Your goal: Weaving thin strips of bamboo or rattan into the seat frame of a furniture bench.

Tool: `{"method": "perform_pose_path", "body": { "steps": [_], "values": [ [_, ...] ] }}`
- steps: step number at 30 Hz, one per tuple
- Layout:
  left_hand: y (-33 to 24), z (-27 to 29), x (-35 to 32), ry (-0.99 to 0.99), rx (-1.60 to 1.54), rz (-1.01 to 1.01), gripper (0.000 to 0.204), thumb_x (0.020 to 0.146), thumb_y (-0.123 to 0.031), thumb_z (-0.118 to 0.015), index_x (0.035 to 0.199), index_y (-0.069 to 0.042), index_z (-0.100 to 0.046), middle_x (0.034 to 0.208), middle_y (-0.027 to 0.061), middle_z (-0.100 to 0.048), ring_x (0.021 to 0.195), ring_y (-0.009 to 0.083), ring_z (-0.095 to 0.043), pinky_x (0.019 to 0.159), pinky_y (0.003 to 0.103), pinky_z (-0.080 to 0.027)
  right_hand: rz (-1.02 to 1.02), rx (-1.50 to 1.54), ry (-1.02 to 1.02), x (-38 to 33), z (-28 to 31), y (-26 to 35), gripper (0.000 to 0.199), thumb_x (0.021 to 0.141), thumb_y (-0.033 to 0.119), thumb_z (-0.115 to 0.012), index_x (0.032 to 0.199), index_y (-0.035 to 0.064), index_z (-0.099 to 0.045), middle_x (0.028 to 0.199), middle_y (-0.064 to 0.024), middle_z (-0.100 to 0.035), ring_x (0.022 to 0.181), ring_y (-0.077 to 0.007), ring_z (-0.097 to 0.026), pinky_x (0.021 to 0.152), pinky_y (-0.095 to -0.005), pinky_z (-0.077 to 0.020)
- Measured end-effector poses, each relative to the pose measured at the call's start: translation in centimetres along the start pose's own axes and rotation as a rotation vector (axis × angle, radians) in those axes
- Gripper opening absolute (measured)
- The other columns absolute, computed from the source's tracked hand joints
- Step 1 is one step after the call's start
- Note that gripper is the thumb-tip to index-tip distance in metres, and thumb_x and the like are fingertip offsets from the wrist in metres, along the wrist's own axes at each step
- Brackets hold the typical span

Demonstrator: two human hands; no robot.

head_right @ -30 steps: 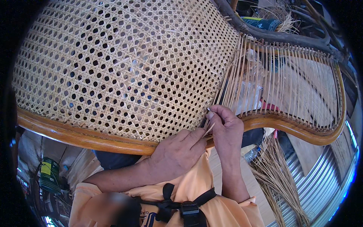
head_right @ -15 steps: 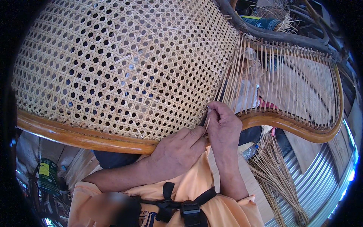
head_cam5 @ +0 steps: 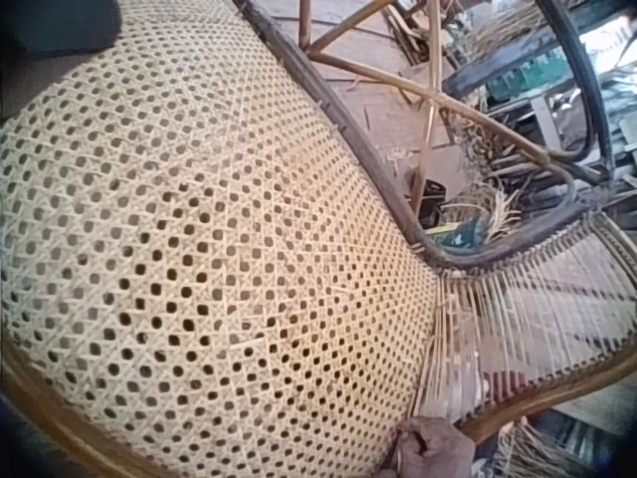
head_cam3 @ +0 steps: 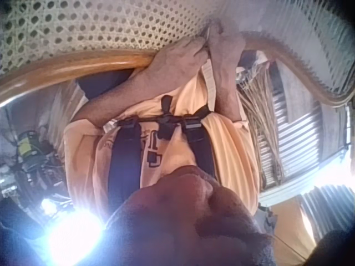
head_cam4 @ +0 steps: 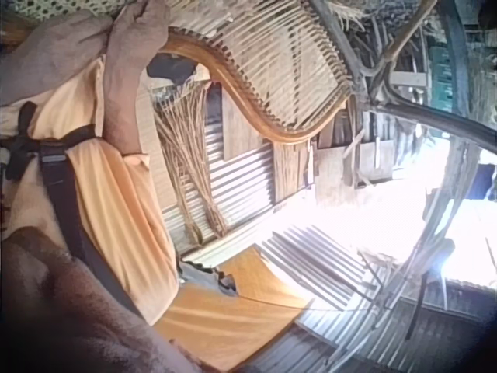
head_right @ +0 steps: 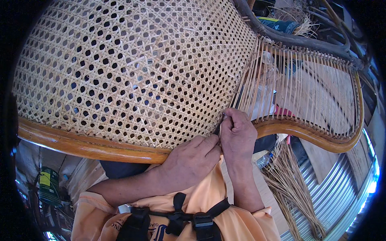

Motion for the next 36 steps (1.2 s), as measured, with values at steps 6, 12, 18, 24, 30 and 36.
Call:
{"method": "perform_pose_path", "body": {
  "steps": [6,12,18,24,30,36],
  "values": [
    [0.1,0.0,-0.1,0.008,-0.02,0.005,0.025,0.072,-0.012,-0.055,0.093,0.002,-0.057,0.103,0.0135,-0.055,0.084,0.0217,-0.054,0.071,0.027,-0.05,0.048,-0.044,0.033,0.2,0.4,0.8,0.013,0.083,-0.001,-0.057,0.094,0.0001,-0.064,0.086,-0.015,-0.063,0.077,-0.0276,-0.063,0.07,-0.033,-0.0501],
    [0.0,0.1,-0.1,-0.006,-0.028,0.005,0.025,0.072,-0.012,-0.056,0.092,0.002,-0.057,0.104,0.0141,-0.055,0.083,0.022,-0.054,0.071,0.027,-0.05,-0.021,0.039,0.052,0.1,0.4,0.1,0.011,0.083,-0.002,-0.061,0.093,-0.0004,-0.065,0.084,-0.0071,-0.063,0.073,-0.0126,-0.059,0.067,-0.0249,-0.0469],
    [0.2,0.2,-0.1,-0.097,-0.138,-0.037,0.027,0.072,-0.01,-0.059,0.096,0.001,-0.056,0.091,0.011,-0.057,0.078,0.0227,-0.055,0.07,0.03,-0.049,-0.037,0.084,0.046,0.2,0.0,-0.5,0.01,0.082,-0.003,-0.061,0.091,0.0003,-0.064,0.083,-0.0122,-0.063,0.074,-0.0229,-0.063,0.068,-0.0295,-0.0494],
    [-0.6,1.1,0.9,-0.036,-0.156,0.099,0.032,0.071,-0.012,-0.065,0.1,-0.003,-0.056,0.071,0.0047,-0.054,0.07,0.0216,-0.055,0.065,0.035,-0.046,-0.177,0.205,0.104,0.8,0.2,-0.8,0.009,0.081,0.0,-0.062,0.09,0.0006,-0.065,0.082,-0.0123,-0.065,0.07,-0.02,-0.062,0.066,-0.0293,-0.0491],
    [-0.6,-0.3,0.3,0.044,0.164,-0.019,0.022,0.067,-0.013,-0.065,0.087,-0.005,-0.059,0.077,0.0059,-0.053,0.073,0.0215,-0.052,0.063,0.034,-0.044,-0.169,0.171,0.208,1.8,0.6,-0.4,0.01,0.081,0.007,-0.065,0.087,-0.0004,-0.064,0.076,-0.0172,-0.064,0.068,-0.0284,-0.063,0.064,-0.0349,-0.0492],
    [-0.9,-0.7,0.9,0.148,0.354,-0.078,0.016,0.068,-0.017,-0.061,0.082,-0.008,-0.06,0.079,0.0046,-0.049,0.079,0.02,-0.05,0.066,0.032,-0.041,-0.091,0.19,0.224,2.3,0.1,-1.4,0.01,0.081,0.008,-0.065,0.085,-0.0009,-0.063,0.068,-0.0136,-0.061,0.06,-0.0217,-0.058,0.057,-0.0327,-0.0463]
  ]
}}
Point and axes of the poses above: each hand's wrist, its own x-axis towards the middle knuckle, its own z-axis out of the back of the hand, y = z × x, the point moved 3 cm from there along x, towards the middle knuckle
